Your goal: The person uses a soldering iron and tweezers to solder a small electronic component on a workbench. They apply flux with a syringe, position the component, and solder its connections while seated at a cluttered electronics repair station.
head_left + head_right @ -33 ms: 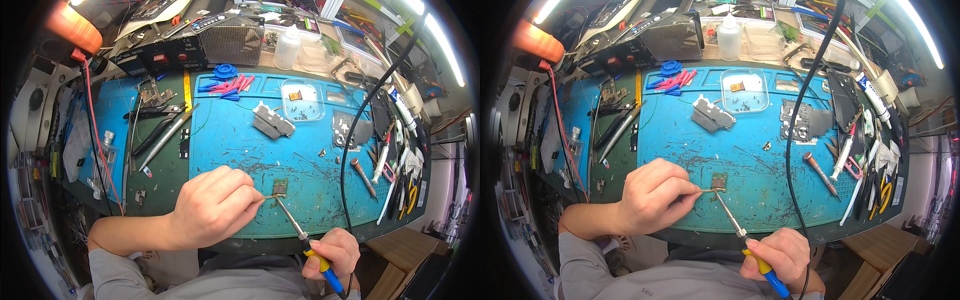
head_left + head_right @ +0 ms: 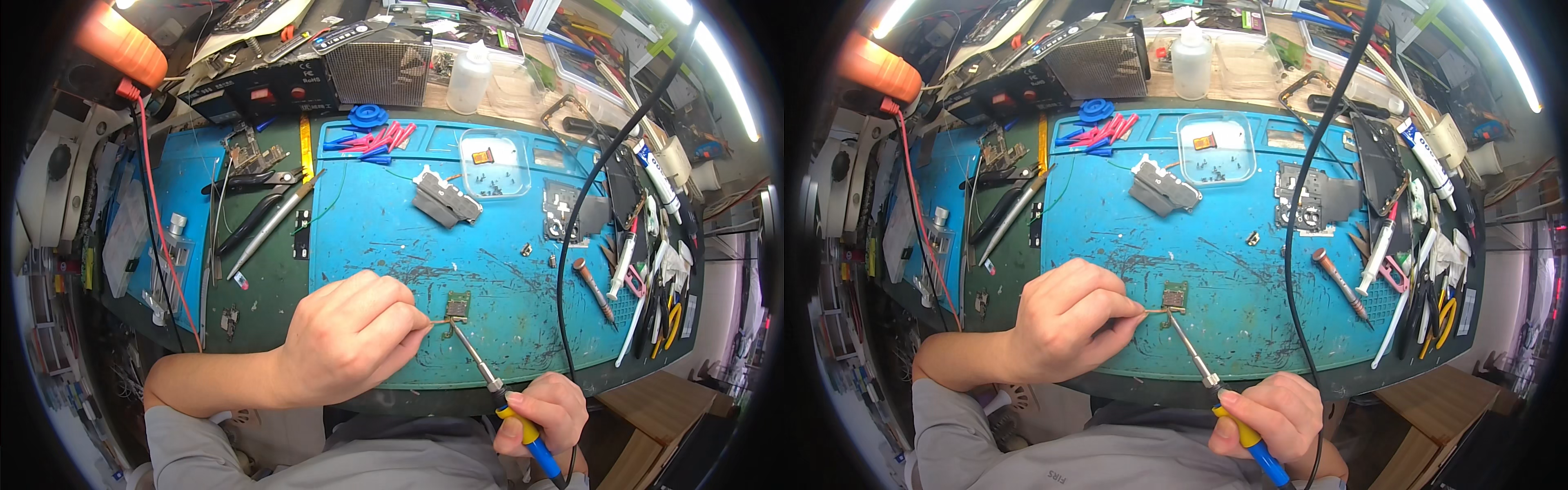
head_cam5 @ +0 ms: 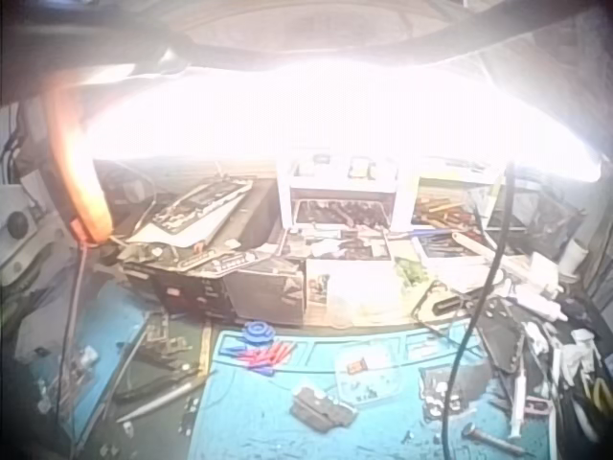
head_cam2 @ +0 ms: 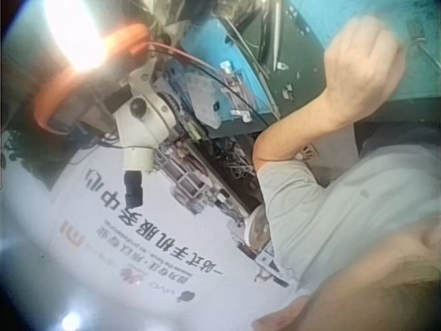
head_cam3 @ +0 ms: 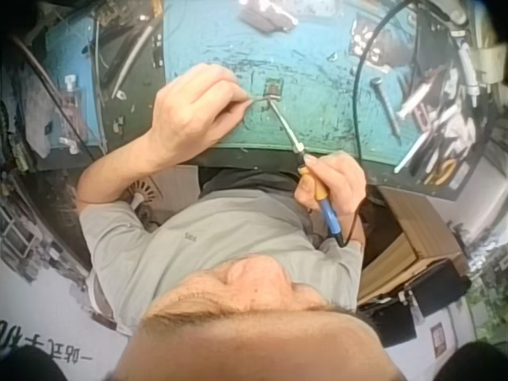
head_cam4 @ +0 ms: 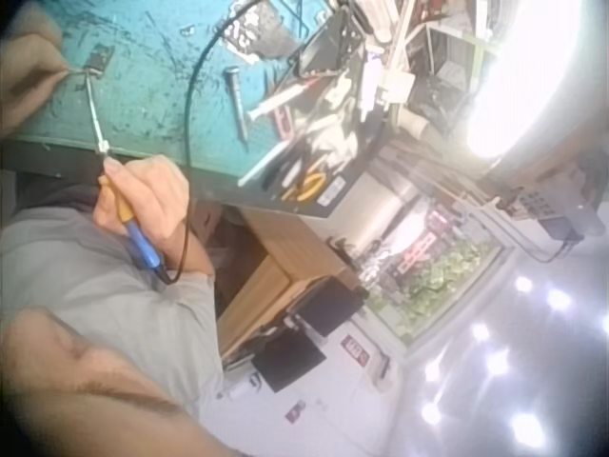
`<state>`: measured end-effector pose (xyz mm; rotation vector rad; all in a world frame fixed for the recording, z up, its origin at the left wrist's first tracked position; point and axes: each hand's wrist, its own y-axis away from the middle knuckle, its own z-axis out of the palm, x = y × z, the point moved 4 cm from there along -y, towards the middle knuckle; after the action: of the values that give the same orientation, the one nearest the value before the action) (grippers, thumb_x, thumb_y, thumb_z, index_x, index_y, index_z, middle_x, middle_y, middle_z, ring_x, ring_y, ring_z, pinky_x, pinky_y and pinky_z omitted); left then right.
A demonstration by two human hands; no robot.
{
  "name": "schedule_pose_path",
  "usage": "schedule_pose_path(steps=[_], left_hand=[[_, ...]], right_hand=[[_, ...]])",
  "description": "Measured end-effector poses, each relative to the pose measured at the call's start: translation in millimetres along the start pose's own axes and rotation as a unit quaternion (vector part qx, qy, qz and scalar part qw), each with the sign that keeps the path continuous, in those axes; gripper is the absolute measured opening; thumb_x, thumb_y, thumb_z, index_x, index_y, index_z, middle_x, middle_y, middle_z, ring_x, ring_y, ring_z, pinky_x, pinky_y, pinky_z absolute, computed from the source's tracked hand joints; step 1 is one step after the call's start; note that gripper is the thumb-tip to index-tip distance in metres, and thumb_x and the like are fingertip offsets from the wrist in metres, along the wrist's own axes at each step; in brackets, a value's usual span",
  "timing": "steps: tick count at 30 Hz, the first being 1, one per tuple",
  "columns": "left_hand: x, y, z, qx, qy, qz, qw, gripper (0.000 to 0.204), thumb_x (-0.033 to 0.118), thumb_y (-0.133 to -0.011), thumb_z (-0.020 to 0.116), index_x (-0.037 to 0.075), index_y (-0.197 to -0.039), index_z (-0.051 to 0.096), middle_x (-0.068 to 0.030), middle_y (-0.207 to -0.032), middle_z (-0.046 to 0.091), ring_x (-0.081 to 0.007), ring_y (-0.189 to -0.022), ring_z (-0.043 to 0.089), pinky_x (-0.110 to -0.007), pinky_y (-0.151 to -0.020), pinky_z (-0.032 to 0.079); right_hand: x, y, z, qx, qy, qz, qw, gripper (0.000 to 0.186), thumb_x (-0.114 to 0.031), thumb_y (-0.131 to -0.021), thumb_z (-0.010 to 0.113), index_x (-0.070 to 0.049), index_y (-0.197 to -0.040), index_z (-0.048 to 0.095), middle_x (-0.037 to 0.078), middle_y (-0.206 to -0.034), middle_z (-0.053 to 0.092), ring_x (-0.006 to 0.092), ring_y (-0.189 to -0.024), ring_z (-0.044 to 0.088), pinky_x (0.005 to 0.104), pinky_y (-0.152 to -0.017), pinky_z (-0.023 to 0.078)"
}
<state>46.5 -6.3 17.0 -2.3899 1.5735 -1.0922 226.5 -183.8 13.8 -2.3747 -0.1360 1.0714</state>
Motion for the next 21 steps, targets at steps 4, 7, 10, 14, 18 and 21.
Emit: schedule_pose_path(steps=[4,7,10,14,18,21], left_hand=[[-1,0,-1,0.000,0.007,0.001,1.000,0.025,-0.003,-0.069,0.088,0.006,-0.085,0.070,-0.0040,-0.082,0.065,-0.0207,-0.068,0.063,-0.033,-0.055,0.049],[-3,0,-3,0.025,0.068,-0.025,0.997,0.025,-0.004,-0.070,0.088,0.005,-0.085,0.070,-0.0049,-0.082,0.065,-0.0204,-0.068,0.063,-0.033,-0.054,0.049],[-3,0,-2,0.024,0.068,-0.022,0.997,0.025,-0.004,-0.071,0.088,0.005,-0.085,0.070,-0.0055,-0.082,0.065,-0.0203,-0.067,0.063,-0.032,-0.053,0.048],[-3,-1,-1,0.013,0.049,-0.016,0.999,0.025,-0.004,-0.071,0.088,0.005,-0.085,0.070,-0.0050,-0.082,0.065,-0.0206,-0.067,0.063,-0.032,-0.054,0.049],[-3,1,-1,0.008,0.031,-0.014,0.999,0.025,-0.003,-0.070,0.088,0.006,-0.085,0.070,-0.0046,-0.082,0.065,-0.0210,-0.068,0.064,-0.033,-0.056,0.049],[-1,0,0,0.002,0.024,-0.009,1.000,0.025,-0.003,-0.069,0.088,0.006,-0.085,0.071,-0.0042,-0.082,0.065,-0.0210,-0.068,0.064,-0.033,-0.056,0.049]], right_hand=[[-1,-2,-6,-0.036,0.003,0.007,0.999,0.024,-0.018,-0.091,0.080,-0.006,-0.109,0.071,0.001,-0.078,0.065,0.0166,-0.056,0.062,0.0292,-0.050,0.049],[6,15,-11,0.045,-0.082,0.026,0.995,0.026,-0.022,-0.094,0.080,-0.007,-0.111,0.069,0.004,-0.080,0.063,0.0181,-0.059,0.062,0.0313,-0.053,0.051],[5,14,-12,0.049,-0.059,0.045,0.996,0.026,-0.022,-0.093,0.080,-0.007,-0.111,0.069,0.004,-0.079,0.062,0.0178,-0.059,0.061,0.0317,-0.053,0.051],[5,7,-11,0.006,-0.052,0.036,0.998,0.027,-0.018,-0.090,0.079,-0.006,-0.112,0.069,0.005,-0.079,0.064,0.0185,-0.058,0.061,0.0313,-0.053,0.052],[4,5,-8,-0.001,-0.047,0.040,0.998,0.026,-0.016,-0.088,0.079,-0.006,-0.110,0.071,0.005,-0.079,0.067,0.0188,-0.057,0.063,0.0306,-0.053,0.052],[4,5,-9,-0.006,-0.038,0.035,0.999,0.024,-0.017,-0.088,0.078,-0.004,-0.107,0.071,0.005,-0.077,0.066,0.0183,-0.056,0.062,0.0302,-0.052,0.050]])
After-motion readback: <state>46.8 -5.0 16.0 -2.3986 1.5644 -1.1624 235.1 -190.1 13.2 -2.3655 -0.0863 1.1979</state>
